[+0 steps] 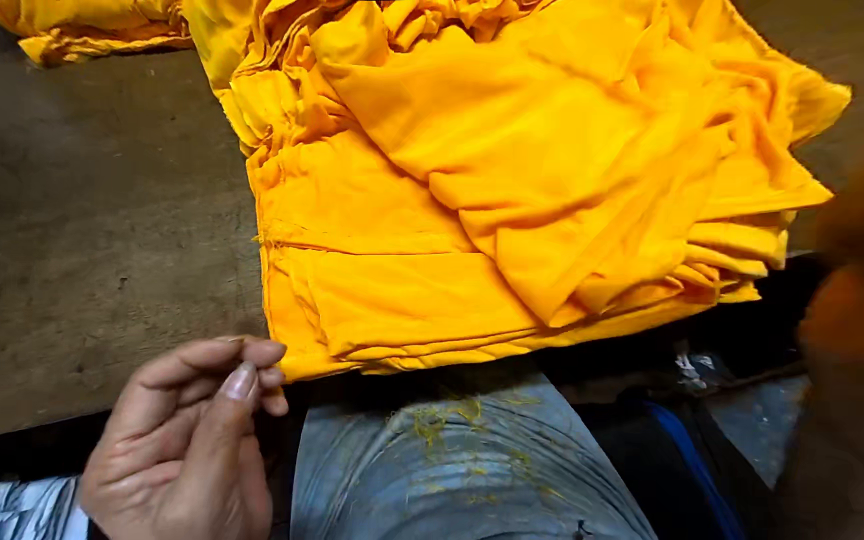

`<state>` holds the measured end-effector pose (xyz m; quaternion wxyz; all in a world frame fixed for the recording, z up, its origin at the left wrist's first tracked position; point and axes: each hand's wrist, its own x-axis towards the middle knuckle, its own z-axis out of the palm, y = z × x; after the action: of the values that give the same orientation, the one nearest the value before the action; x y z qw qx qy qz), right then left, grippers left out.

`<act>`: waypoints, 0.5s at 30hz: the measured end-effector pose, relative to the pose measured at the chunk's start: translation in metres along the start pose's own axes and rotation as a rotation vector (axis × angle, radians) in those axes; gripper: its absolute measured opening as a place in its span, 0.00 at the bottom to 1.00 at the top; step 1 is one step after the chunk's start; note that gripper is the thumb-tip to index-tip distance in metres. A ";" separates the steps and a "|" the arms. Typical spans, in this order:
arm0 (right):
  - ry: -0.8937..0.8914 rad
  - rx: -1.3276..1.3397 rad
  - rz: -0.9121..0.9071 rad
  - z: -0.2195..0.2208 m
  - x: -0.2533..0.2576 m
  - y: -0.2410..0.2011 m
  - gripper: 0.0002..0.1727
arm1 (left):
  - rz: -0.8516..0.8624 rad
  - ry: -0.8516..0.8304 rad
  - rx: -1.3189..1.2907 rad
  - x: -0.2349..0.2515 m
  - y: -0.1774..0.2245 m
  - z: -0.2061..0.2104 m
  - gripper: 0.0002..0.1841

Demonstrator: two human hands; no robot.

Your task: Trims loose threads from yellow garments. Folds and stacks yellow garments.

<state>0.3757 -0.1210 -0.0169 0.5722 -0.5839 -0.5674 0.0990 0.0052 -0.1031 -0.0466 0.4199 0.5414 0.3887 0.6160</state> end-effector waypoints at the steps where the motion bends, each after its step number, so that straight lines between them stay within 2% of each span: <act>1: -0.133 -0.056 -0.108 0.021 -0.006 -0.015 0.13 | -0.023 0.021 -0.024 -0.005 -0.003 0.002 0.10; 4: -0.502 -0.139 -0.387 0.085 -0.027 -0.026 0.08 | -0.084 -0.009 -0.106 -0.021 -0.007 0.015 0.10; 7: -0.611 -0.242 -0.440 0.112 -0.034 -0.016 0.06 | -0.154 -0.111 -0.215 -0.038 -0.007 0.031 0.16; 9: -0.617 -0.230 -0.405 0.112 -0.029 -0.013 0.06 | -0.215 -0.188 -0.317 -0.044 -0.011 0.042 0.26; 12: -0.668 -0.067 -0.339 0.098 -0.022 -0.014 0.06 | -0.310 -0.258 -0.463 -0.047 -0.024 0.054 0.39; 15: -0.833 0.008 -0.404 0.081 -0.022 -0.017 0.06 | -0.396 -0.185 -0.568 -0.041 -0.030 0.059 0.42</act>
<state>0.2975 -0.0981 -0.0420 0.3053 -0.3700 -0.8510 0.2139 0.0696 -0.1296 -0.0817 0.6983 0.3706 0.2596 0.5547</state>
